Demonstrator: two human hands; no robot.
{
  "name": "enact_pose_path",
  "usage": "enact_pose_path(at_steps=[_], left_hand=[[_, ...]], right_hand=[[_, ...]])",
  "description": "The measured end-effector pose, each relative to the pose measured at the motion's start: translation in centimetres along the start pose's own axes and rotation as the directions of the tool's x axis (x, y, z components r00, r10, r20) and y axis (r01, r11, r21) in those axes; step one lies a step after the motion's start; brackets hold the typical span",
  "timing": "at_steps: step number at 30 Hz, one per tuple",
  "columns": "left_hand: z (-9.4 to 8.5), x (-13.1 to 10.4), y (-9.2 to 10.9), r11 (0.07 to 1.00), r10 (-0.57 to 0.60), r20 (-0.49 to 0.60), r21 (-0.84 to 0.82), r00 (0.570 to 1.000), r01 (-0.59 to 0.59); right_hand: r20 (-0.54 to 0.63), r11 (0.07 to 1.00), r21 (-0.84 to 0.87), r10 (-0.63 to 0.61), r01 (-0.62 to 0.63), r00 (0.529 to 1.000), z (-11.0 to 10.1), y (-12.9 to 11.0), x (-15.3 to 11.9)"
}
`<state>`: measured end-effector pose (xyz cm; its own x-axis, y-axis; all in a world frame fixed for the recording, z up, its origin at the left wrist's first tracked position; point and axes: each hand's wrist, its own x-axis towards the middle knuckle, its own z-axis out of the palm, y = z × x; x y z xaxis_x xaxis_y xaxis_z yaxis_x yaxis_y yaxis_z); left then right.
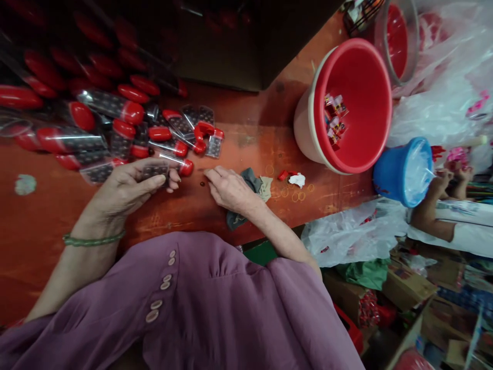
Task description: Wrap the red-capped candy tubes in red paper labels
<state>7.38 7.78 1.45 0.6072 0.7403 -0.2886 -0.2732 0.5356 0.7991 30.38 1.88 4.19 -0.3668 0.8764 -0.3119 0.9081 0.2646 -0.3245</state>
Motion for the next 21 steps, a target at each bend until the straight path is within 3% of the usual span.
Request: enact_pose_path(at_steps=[6,11,14,17,21], left_hand=[[-0.9,-2.0,-0.9,1.000,0.016,-0.068,-0.001,0.998,-0.016],[-1.5,-2.8,-2.0,0.999,-0.032,-0.037,0.004,0.999,0.033],[-1.9,-2.6,-2.3,0.999,-0.032,-0.028,0.023,0.999,0.033],[-2.1,-2.4,-2.3,0.999,-0.025,-0.034,0.047,0.999,0.027],[-2.3,-2.3,-2.3,0.996,-0.032,-0.018,0.079,0.999,0.033]], right_hand=[[0.058,0.987,-0.107,-0.112,0.118,0.992,2.3,-2.5,0.4],[0.054,0.956,-0.215,-0.193,0.200,0.980,3.9,-3.3,0.4],[0.051,0.973,-0.202,-0.101,0.109,0.994,3.9,-3.7,0.7],[0.054,0.998,-0.055,0.015,-0.012,0.998,2.7,-3.1,1.3],[-0.061,0.986,0.001,0.167,-0.167,0.984,0.1,0.9,2.2]])
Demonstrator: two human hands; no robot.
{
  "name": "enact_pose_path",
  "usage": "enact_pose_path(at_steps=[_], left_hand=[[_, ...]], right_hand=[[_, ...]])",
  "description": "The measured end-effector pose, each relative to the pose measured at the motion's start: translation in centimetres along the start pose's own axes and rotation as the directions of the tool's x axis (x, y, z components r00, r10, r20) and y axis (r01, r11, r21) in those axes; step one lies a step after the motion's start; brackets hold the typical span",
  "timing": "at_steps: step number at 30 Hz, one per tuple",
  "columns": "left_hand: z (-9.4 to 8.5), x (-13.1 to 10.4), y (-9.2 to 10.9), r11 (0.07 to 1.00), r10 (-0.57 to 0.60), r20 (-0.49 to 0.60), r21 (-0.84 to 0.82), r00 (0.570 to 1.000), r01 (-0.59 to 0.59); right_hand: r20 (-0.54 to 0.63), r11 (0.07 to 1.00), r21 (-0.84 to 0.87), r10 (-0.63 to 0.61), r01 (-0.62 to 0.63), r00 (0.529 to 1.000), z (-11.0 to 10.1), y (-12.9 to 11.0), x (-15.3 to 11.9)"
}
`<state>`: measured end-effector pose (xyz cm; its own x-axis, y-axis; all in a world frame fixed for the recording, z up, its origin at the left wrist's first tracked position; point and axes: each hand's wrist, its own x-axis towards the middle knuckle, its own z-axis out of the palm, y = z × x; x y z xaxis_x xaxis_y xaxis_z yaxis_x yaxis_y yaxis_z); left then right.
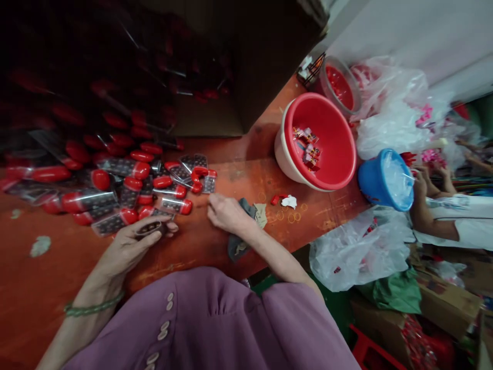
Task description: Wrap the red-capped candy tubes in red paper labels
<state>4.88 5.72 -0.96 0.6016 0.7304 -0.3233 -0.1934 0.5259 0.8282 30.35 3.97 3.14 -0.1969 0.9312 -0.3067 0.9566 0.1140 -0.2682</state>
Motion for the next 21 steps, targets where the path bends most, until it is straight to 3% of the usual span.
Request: enact_pose_path(at_steps=[3,7,14,21], left_hand=[[0.0,0.0,-0.1,1.000,0.016,0.030,0.004,0.999,-0.016],[-0.1,-0.1,0.0,0.998,0.067,0.051,-0.017,0.996,-0.066],[-0.2,-0.4,0.1,0.995,0.079,0.043,-0.059,0.996,-0.076],[-0.2,-0.7,0.4,1.000,0.020,0.033,-0.017,0.999,-0.019]], right_hand=[[-0.113,0.971,-0.024,0.233,-0.237,0.966,-1.7,4.2,1.9],[-0.202,0.933,-0.071,0.333,-0.353,0.921,-2.5,8.0,4.1],[-0.307,0.913,-0.157,0.317,-0.376,0.897,-1.1,8.7,4.8],[-0.324,0.898,-0.236,0.287,-0.370,0.902,-0.8,9.0,4.9]])
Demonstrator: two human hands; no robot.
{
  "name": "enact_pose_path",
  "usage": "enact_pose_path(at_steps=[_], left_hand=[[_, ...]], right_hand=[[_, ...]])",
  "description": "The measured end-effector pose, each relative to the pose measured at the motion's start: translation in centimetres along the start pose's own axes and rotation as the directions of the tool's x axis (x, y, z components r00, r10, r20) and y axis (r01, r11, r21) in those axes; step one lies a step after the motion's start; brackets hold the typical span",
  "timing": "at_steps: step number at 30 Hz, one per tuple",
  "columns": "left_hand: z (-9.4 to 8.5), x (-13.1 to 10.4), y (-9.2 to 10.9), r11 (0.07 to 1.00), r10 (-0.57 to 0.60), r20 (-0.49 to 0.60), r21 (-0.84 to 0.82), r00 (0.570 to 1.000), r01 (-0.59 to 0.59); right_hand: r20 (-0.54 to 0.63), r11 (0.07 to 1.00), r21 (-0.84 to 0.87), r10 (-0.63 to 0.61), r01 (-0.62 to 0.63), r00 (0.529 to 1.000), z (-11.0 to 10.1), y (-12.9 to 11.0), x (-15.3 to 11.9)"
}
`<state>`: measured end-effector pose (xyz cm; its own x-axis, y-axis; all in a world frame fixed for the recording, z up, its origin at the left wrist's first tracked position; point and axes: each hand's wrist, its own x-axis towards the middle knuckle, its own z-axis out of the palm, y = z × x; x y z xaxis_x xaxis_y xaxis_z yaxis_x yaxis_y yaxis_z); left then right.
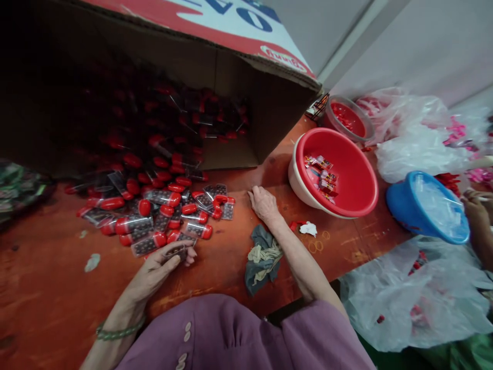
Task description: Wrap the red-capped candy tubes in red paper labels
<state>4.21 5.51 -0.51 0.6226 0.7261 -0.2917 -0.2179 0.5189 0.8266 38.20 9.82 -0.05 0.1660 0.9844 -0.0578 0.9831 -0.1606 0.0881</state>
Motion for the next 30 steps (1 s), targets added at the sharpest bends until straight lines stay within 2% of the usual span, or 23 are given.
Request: enact_pose_path(at_steps=[11,14,17,20,23,25,28,30], left_hand=[[0.0,-0.2,0.1,0.999,-0.030,-0.014,0.021,0.999,0.031],[0.0,-0.2,0.1,0.999,-0.037,-0.023,0.017,0.999,0.037],[0.0,-0.3,0.2,0.999,-0.043,-0.025,0.015,0.999,0.043],[0.1,-0.3,0.2,0.998,-0.049,-0.029,0.025,0.998,0.049],[0.1,-0.3,0.3,0.999,-0.046,-0.035,0.013,0.998,0.047],[-0.2,-0.4,0.2,0.999,-0.041,-0.030,0.004,0.999,0.041],[-0.7,-0.7,0.1,0.999,-0.038,-0.025,0.019,0.999,0.038],[-0.8,-0.9,0.2,0.999,-0.035,-0.046,0.019,0.998,0.036]], right_hand=[[0.037,0.999,-0.048,-0.010,0.012,0.999,-0.4,-0.1,0.1],[0.044,0.998,-0.062,-0.008,0.011,0.999,-1.1,-0.1,-0.2],[-0.023,0.999,-0.039,-0.022,0.021,0.999,-2.6,-0.6,0.9],[-0.110,0.997,0.057,-0.052,0.058,0.993,-4.5,-2.2,4.6],[-0.089,0.986,0.127,-0.094,0.105,0.992,-5.7,-4.6,10.3],[-0.072,0.985,0.135,-0.100,0.109,0.992,-5.8,-6.2,14.0],[0.022,0.989,0.147,0.006,-0.009,1.000,-5.1,-7.6,17.9],[0.052,0.988,0.141,0.051,-0.058,0.997,-4.6,-8.0,18.9]])
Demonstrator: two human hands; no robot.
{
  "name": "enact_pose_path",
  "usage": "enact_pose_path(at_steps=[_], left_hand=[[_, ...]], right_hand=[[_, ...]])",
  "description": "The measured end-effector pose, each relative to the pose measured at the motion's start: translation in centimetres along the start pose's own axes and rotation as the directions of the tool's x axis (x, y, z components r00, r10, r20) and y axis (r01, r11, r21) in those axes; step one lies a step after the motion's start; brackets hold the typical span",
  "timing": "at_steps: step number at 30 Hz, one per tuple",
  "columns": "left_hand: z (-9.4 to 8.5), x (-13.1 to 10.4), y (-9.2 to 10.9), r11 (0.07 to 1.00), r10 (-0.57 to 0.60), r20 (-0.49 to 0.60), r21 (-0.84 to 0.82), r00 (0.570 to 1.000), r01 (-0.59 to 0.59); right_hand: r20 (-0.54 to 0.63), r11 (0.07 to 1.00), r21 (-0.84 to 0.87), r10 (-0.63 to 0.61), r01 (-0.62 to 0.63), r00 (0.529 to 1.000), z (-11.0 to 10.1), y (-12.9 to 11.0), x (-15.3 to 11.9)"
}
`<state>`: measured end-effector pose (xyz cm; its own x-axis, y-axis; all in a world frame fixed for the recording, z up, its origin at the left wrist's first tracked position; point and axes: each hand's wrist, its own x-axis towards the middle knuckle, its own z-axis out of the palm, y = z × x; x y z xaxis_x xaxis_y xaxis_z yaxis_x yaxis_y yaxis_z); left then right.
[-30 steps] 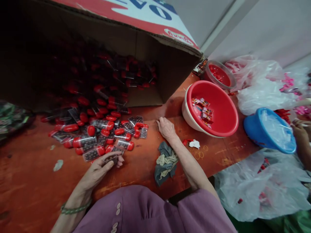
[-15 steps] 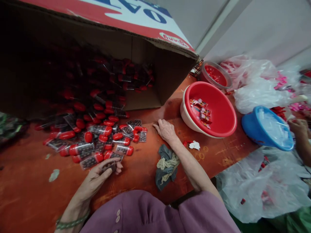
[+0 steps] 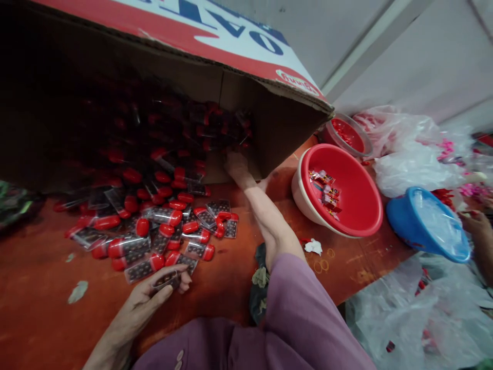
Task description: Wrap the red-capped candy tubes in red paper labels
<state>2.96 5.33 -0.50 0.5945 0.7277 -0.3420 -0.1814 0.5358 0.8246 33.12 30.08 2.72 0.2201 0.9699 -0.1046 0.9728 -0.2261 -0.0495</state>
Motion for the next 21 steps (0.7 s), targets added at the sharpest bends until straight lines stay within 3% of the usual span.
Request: enact_pose_path(at_steps=[3,6,11,13,15,18,21], left_hand=[[0.3,-0.4,0.4,1.000,-0.010,-0.060,-0.027,0.998,0.008],[0.7,-0.6,0.9,0.998,-0.021,-0.103,-0.058,0.994,0.015],[1.0,-0.6,1.0,1.000,0.000,-0.045,-0.029,0.999,-0.001],[1.1,-0.5,1.1,0.999,0.014,-0.119,-0.032,0.993,-0.017],[1.3,-0.3,1.2,0.999,0.039,-0.195,-0.028,0.980,-0.045],[1.5,0.5,1.4,0.994,0.088,-0.271,-0.035,0.959,-0.101],[1.8,1.3,1.5,0.988,0.105,-0.369,-0.067,0.923,-0.140]], right_hand=[[0.001,1.000,0.004,0.001,-0.001,1.000,0.6,-0.1,-0.7],[-0.007,0.998,0.020,-0.062,0.062,0.998,1.2,-0.1,-3.1],[-0.102,0.943,0.242,-0.207,0.227,0.973,1.3,-0.1,-7.9],[-0.139,0.854,0.438,-0.243,0.280,0.960,0.5,-0.3,-10.1],[-0.095,0.679,0.680,-0.292,0.276,0.952,-0.7,-0.8,-12.6],[0.071,0.404,0.906,-0.437,0.125,0.896,-2.5,-2.0,-16.7],[0.185,0.287,0.958,-0.566,-0.018,0.804,-2.9,-3.5,-20.4]])
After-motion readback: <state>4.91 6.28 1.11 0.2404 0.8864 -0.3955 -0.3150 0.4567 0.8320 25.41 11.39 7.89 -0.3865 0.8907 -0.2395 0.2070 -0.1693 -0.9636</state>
